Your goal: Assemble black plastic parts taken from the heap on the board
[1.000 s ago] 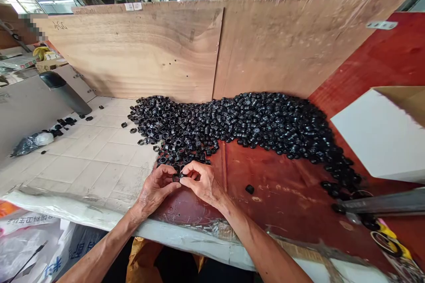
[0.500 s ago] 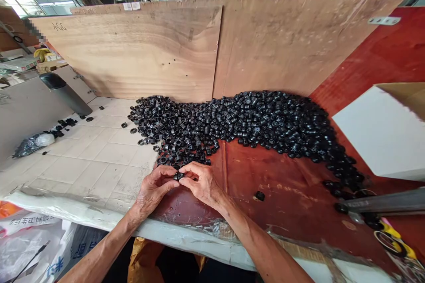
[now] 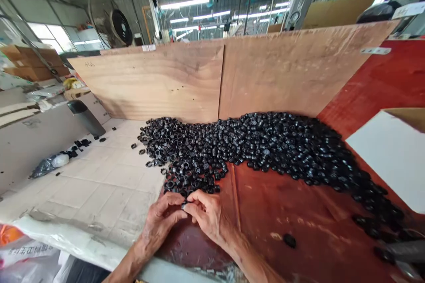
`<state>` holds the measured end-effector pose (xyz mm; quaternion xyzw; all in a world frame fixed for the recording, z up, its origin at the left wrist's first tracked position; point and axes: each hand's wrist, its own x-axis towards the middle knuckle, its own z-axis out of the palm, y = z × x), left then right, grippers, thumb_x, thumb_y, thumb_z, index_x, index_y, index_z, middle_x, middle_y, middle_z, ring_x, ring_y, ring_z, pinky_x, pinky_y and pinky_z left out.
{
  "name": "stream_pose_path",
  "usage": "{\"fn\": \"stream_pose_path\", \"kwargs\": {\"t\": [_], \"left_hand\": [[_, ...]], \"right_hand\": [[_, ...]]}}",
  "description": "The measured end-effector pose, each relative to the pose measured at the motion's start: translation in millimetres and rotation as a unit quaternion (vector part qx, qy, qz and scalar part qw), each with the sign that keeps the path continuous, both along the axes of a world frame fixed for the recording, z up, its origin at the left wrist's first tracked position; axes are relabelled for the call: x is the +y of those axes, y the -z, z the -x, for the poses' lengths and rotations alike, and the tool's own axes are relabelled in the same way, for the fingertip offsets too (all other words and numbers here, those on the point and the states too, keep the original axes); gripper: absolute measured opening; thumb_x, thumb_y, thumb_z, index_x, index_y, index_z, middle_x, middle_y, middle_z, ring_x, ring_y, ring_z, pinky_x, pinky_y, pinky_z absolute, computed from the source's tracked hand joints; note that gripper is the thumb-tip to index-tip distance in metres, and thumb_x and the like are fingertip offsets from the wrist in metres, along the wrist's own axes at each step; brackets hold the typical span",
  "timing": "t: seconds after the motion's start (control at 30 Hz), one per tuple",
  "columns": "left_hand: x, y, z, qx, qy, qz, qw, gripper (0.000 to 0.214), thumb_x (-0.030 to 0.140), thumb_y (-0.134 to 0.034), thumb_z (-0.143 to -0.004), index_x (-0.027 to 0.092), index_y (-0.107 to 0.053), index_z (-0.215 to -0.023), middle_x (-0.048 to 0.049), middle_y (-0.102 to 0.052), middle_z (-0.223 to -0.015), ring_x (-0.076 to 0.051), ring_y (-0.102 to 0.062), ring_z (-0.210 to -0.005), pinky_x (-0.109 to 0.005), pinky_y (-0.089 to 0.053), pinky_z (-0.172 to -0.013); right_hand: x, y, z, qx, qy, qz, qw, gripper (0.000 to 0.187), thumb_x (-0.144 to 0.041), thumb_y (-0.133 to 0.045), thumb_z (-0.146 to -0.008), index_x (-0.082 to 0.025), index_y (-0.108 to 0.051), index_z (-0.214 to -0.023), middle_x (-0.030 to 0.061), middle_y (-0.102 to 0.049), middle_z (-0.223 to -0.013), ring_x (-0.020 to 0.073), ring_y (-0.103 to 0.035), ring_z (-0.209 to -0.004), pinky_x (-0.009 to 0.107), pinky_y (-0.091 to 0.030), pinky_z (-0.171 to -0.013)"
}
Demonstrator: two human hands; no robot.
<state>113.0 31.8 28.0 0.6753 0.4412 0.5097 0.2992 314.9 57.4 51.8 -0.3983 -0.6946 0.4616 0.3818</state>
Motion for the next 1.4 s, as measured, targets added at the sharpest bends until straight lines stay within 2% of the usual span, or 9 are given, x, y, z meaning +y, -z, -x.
{"fn": "stream_pose_path", "kwargs": {"t": [0.27, 0.43, 0.6, 0.7, 0.9, 1.07, 1.17, 1.3, 1.4], "left_hand": [[7.0, 12.8, 1.3, -0.026, 0.005, -0.023, 0.999, 0.018, 0.036, -0.082, -0.088, 0.024, -0.073, -0.099, -0.0049, -0.074, -0.096, -0.020, -0.071, -0.086, -0.029, -0.060, -0.079], [15.9, 32.0, 3.3, -0.071, 0.024, -0.060, 0.995, 0.019, 0.037, -0.079, -0.090, 0.026, -0.073, -0.104, -0.0036, -0.071, -0.093, -0.017, -0.067, -0.076, -0.026, -0.057, -0.070], [22.1, 45.4, 4.7, -0.086, 0.023, -0.036, 0.995, 0.020, 0.039, -0.082, -0.086, 0.027, -0.072, -0.099, -0.0025, -0.068, -0.090, -0.016, -0.063, -0.073, -0.026, -0.054, -0.067], [22.8, 44.5, 5.1, -0.080, 0.031, -0.024, 0.996, 0.024, 0.046, -0.083, -0.083, 0.027, -0.073, -0.097, -0.0039, -0.069, -0.089, -0.019, -0.064, -0.073, -0.028, -0.055, -0.066], [21.7, 31.2, 3.2, -0.043, 0.018, -0.026, 0.999, 0.027, 0.053, -0.079, -0.082, 0.028, -0.075, -0.090, -0.0052, -0.070, -0.086, -0.021, -0.065, -0.072, -0.032, -0.058, -0.065], [27.1, 35.4, -1.3, -0.054, 0.013, -0.027, 0.998, 0.028, 0.056, -0.078, -0.079, 0.029, -0.075, -0.087, -0.0042, -0.065, -0.079, -0.020, -0.061, -0.067, -0.030, -0.055, -0.060], [30.6, 42.5, -0.5, -0.076, 0.004, -0.021, 0.997, 0.029, 0.056, -0.078, -0.079, 0.028, -0.074, -0.088, -0.0037, -0.065, -0.079, -0.020, -0.061, -0.068, -0.030, -0.055, -0.061], [23.8, 35.2, 3.8, -0.054, 0.023, 0.007, 0.998, 0.030, 0.052, -0.081, -0.079, 0.026, -0.074, -0.091, -0.0025, -0.068, -0.084, -0.018, -0.063, -0.068, -0.028, -0.056, -0.062], [11.2, 17.9, 3.5, -0.036, -0.021, 0.060, 0.997, 0.021, 0.043, -0.081, -0.085, 0.025, -0.073, -0.094, -0.0016, -0.071, -0.091, -0.020, -0.067, -0.082, -0.029, -0.058, -0.076]], "right_hand": [[4.2, 18.6, 5.3, 0.020, -0.022, -0.032, 0.999, 0.021, -0.042, -0.058, -0.096, -0.022, -0.064, -0.092, -0.0009, -0.066, -0.072, 0.0162, -0.068, -0.060, 0.024, -0.051, -0.059], [8.3, 27.8, 9.8, -0.016, 0.003, -0.055, 0.998, 0.038, -0.050, -0.049, -0.101, -0.023, -0.059, -0.076, -0.0036, -0.054, -0.056, 0.0142, -0.056, -0.047, 0.023, -0.042, -0.049], [7.6, 18.6, 8.4, -0.047, 0.047, -0.138, 0.988, 0.018, -0.039, -0.057, -0.095, -0.024, -0.065, -0.088, 0.0002, -0.064, -0.072, 0.0176, -0.062, -0.063, 0.025, -0.049, -0.061], [8.6, 19.4, 9.1, -0.029, 0.031, -0.159, 0.986, 0.019, -0.040, -0.059, -0.092, -0.024, -0.065, -0.084, 0.0010, -0.063, -0.073, 0.0187, -0.064, -0.065, 0.026, -0.051, -0.063], [14.5, 39.9, 15.0, -0.057, 0.057, -0.132, 0.988, 0.051, -0.057, -0.041, -0.104, -0.023, -0.055, -0.068, 0.0008, -0.057, -0.059, 0.0168, -0.057, -0.052, 0.025, -0.044, -0.053], [13.2, 44.7, 15.5, -0.041, 0.069, -0.164, 0.983, 0.049, -0.067, -0.041, -0.101, -0.026, -0.064, -0.086, 0.0000, -0.058, -0.063, 0.0176, -0.057, -0.052, 0.026, -0.044, -0.052], [15.3, 46.5, 15.9, -0.028, 0.050, -0.181, 0.982, 0.053, -0.070, -0.040, -0.100, -0.025, -0.062, -0.081, 0.0000, -0.057, -0.063, 0.0170, -0.056, -0.052, 0.026, -0.043, -0.051], [14.6, 38.9, 13.0, -0.078, 0.051, -0.170, 0.981, 0.060, -0.056, -0.033, -0.109, -0.022, -0.049, -0.062, -0.0016, -0.049, -0.053, 0.0137, -0.050, -0.048, 0.025, -0.038, -0.051], [5.1, 20.4, 6.0, -0.080, 0.044, -0.173, 0.981, 0.048, -0.046, -0.037, -0.110, -0.022, -0.061, -0.076, -0.0003, -0.059, -0.064, 0.0150, -0.057, -0.058, 0.025, -0.044, -0.060]]}}
